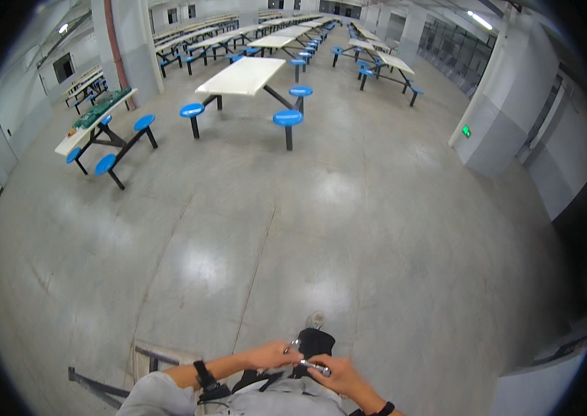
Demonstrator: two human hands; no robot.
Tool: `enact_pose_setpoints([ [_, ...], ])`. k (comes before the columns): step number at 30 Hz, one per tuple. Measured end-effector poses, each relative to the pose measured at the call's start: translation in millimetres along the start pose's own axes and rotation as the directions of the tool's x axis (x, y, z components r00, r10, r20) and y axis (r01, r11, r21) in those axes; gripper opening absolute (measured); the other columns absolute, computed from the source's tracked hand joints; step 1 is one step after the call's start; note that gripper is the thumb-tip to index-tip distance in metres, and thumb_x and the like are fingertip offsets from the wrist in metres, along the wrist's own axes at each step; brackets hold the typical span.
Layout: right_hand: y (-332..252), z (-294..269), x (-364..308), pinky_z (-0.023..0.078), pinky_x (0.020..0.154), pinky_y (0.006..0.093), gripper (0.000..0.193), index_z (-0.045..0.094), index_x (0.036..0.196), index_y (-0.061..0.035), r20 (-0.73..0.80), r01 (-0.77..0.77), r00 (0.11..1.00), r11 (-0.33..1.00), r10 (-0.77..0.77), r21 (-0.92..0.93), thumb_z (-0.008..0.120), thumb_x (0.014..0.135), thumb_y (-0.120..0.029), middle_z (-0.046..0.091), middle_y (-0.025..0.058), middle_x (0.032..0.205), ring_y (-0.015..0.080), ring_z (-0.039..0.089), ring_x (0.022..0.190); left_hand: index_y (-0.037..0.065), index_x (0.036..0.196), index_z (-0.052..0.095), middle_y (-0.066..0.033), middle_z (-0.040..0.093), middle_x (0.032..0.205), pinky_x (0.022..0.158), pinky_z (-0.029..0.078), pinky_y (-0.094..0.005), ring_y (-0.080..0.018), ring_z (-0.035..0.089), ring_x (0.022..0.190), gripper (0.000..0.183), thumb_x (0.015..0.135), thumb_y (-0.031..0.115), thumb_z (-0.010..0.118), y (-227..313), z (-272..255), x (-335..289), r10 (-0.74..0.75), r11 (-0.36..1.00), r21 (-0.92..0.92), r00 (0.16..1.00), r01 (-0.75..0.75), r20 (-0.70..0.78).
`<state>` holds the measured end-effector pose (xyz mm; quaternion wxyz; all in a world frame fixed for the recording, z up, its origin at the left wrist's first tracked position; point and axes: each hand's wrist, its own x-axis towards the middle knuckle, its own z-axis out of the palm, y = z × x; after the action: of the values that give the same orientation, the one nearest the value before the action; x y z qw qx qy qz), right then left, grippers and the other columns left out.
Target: The person assembles a cafeteria table by placing a tabletop onto its metal frame and securing it with bolts and nuts using a ratchet wrench.
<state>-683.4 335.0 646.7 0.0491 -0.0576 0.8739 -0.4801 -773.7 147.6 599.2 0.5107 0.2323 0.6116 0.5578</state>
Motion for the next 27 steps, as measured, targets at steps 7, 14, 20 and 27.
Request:
enact_pose_setpoints([
  [7, 66.5, -54.3, 169.9, 0.048, 0.064, 0.0264, 0.021, 0.059, 0.091, -0.0026, 0.090, 0.168, 0.980, 0.979, -0.179, 0.118, 0.065, 0.074, -0.013, 0.063, 0.0112, 0.081, 0.0192, 0.062, 0.070, 0.005, 0.070, 0.057, 0.0051, 0.038, 0.050, 0.039, 0.025, -0.0230, -0.0057, 0.032, 0.044, 0.036, 0.087, 0.036, 0.049, 54.2, -108.4, 94.2, -0.058, 0.998, -0.030, 0.956, 0.052, -0.287],
  [14, 65.7, -107.3, 347.0, 0.045, 0.058, 0.0284, 0.018, 0.060, 0.091, -0.0041, 0.334, 0.178, 0.917, 0.974, -0.216, 0.143, 0.062, 0.076, -0.014, 0.061, 0.0100, 0.073, 0.0211, 0.058, 0.061, 0.007, 0.082, 0.052, 0.0063, 0.033, 0.057, 0.038, 0.021, -0.0210, -0.0038, 0.028, 0.045, 0.028, 0.090, 0.033, 0.045, 97.3, -224.5, 143.7, -0.225, 0.938, -0.332, 0.901, 0.098, -0.371],
  [20, 95.3, -101.1, 493.4, 0.040, 0.050, 0.0250, 0.017, 0.057, 0.094, -0.0042, 0.258, -0.192, 0.961, 0.906, 0.096, 0.377, 0.059, 0.077, -0.008, 0.057, 0.0053, 0.068, 0.0105, 0.049, 0.054, 0.006, 0.093, 0.054, 0.0049, 0.042, 0.060, 0.042, 0.028, -0.0198, -0.0040, 0.036, 0.052, 0.028, 0.082, 0.033, 0.056, 95.6, -343.0, 150.4, -0.226, 0.895, -0.438, 0.768, -0.079, -0.599],
  [27, 66.3, -68.1, 666.0, 0.039, 0.056, 0.0282, 0.023, 0.045, 0.103, -0.0065, 0.269, -0.373, 0.888, 0.243, 0.373, 0.895, 0.051, 0.081, -0.004, 0.048, 0.0049, 0.075, 0.0136, 0.045, 0.060, 0.001, 0.095, 0.051, 0.0004, 0.035, 0.056, 0.047, 0.032, -0.0263, -0.0105, 0.040, 0.053, 0.043, 0.064, 0.023, 0.070, 117.1, -504.4, 215.0, 0.180, 0.983, 0.096, 0.774, -0.154, -0.608],
])
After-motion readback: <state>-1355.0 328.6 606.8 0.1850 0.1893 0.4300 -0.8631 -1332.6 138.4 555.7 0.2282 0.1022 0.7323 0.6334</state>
